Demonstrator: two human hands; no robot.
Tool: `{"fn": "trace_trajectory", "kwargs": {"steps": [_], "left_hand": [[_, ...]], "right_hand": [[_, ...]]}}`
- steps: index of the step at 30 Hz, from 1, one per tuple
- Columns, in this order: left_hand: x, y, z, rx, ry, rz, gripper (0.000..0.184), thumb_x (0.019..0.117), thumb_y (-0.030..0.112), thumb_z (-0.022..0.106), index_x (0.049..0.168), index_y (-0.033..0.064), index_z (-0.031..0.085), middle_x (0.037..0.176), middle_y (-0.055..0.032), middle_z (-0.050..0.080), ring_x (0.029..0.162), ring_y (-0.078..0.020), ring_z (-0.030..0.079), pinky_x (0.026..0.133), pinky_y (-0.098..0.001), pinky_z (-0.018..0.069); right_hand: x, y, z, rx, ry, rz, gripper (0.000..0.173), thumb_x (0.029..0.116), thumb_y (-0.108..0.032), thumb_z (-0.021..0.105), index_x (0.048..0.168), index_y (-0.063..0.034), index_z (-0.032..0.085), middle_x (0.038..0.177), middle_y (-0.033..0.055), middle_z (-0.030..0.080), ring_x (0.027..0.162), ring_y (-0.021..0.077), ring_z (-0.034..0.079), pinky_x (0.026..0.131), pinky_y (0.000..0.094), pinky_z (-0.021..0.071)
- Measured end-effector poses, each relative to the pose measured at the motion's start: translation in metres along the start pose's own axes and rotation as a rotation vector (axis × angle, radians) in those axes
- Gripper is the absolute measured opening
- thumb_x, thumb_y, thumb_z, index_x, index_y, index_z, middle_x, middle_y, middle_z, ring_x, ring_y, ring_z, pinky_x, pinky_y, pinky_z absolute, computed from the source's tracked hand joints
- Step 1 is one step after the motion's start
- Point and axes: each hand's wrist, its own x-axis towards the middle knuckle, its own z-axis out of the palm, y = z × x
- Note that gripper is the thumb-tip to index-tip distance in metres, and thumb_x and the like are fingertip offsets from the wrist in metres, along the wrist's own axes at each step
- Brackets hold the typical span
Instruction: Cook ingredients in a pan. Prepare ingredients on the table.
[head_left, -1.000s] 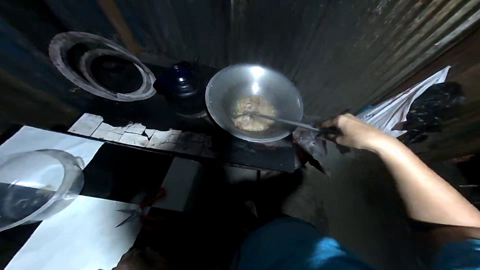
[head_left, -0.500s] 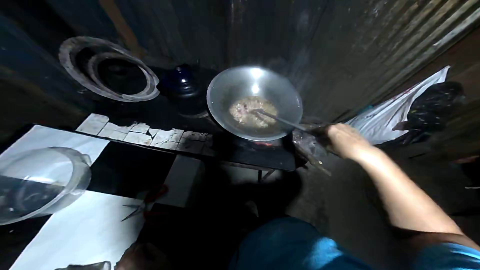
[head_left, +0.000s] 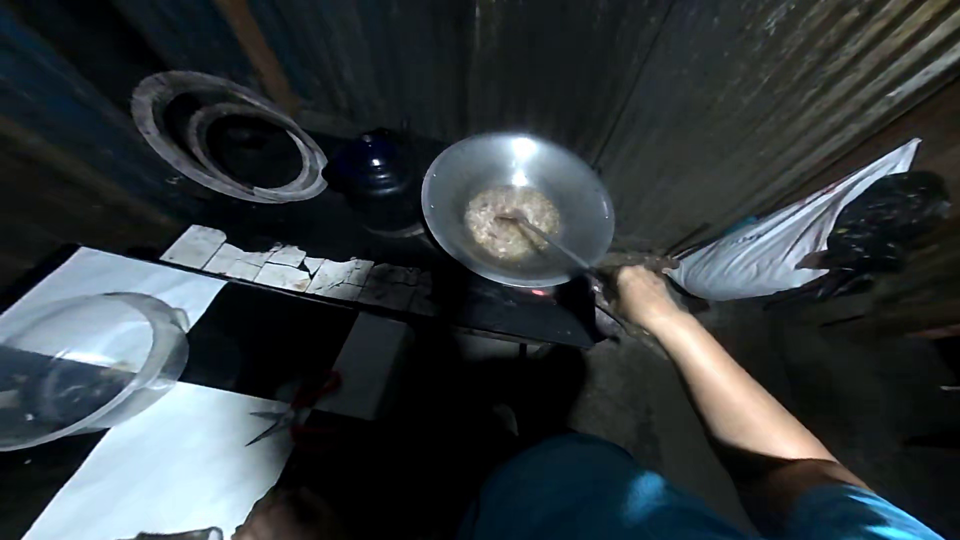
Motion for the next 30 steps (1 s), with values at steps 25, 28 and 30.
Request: {"fn": "trace_trajectory", "kwargs": {"steps": [25, 28, 30], "left_hand": [[-0.005, -0.005, -0.001, -0.069, 0.036, 0.038, 0.033, 0.1047, 0.021, 0.042, 0.105, -0.0025, 0.065, 0.120, -0.0238, 0.065, 0.125, -0.0412, 0.055, 0.115, -0.0561, 0.0311], [-0.008, -0.007, 0.000, -0.059, 0.036, 0.005, 0.037, 0.1069, 0.023, 0.042, 0.108, -0.0053, 0.065, 0.116, -0.0279, 0.065, 0.123, -0.0463, 0.056, 0.115, -0.0579, 0.0309], [-0.009, -0.009, 0.001, -0.062, 0.034, 0.006, 0.038, 0.1077, 0.025, 0.042, 0.107, -0.0059, 0.065, 0.113, -0.0293, 0.065, 0.120, -0.0480, 0.057, 0.114, -0.0589, 0.0324]], "right_hand": [[-0.001, -0.011, 0.000, -0.139, -0.100, -0.009, 0.037, 0.1009, -0.017, 0.058, 0.137, -0.0131, 0.063, 0.124, 0.0255, 0.067, 0.114, 0.0477, 0.064, 0.090, 0.0681, 0.0505], [-0.018, 0.007, -0.019, -0.173, -0.074, -0.032, 0.036, 0.0998, -0.018, 0.059, 0.135, -0.0153, 0.066, 0.120, 0.0255, 0.069, 0.111, 0.0489, 0.066, 0.087, 0.0694, 0.0508], [-0.010, 0.009, -0.020, -0.156, -0.046, 0.003, 0.033, 0.1002, -0.019, 0.060, 0.131, -0.0142, 0.068, 0.117, 0.0240, 0.070, 0.111, 0.0471, 0.066, 0.087, 0.0682, 0.0504]]}}
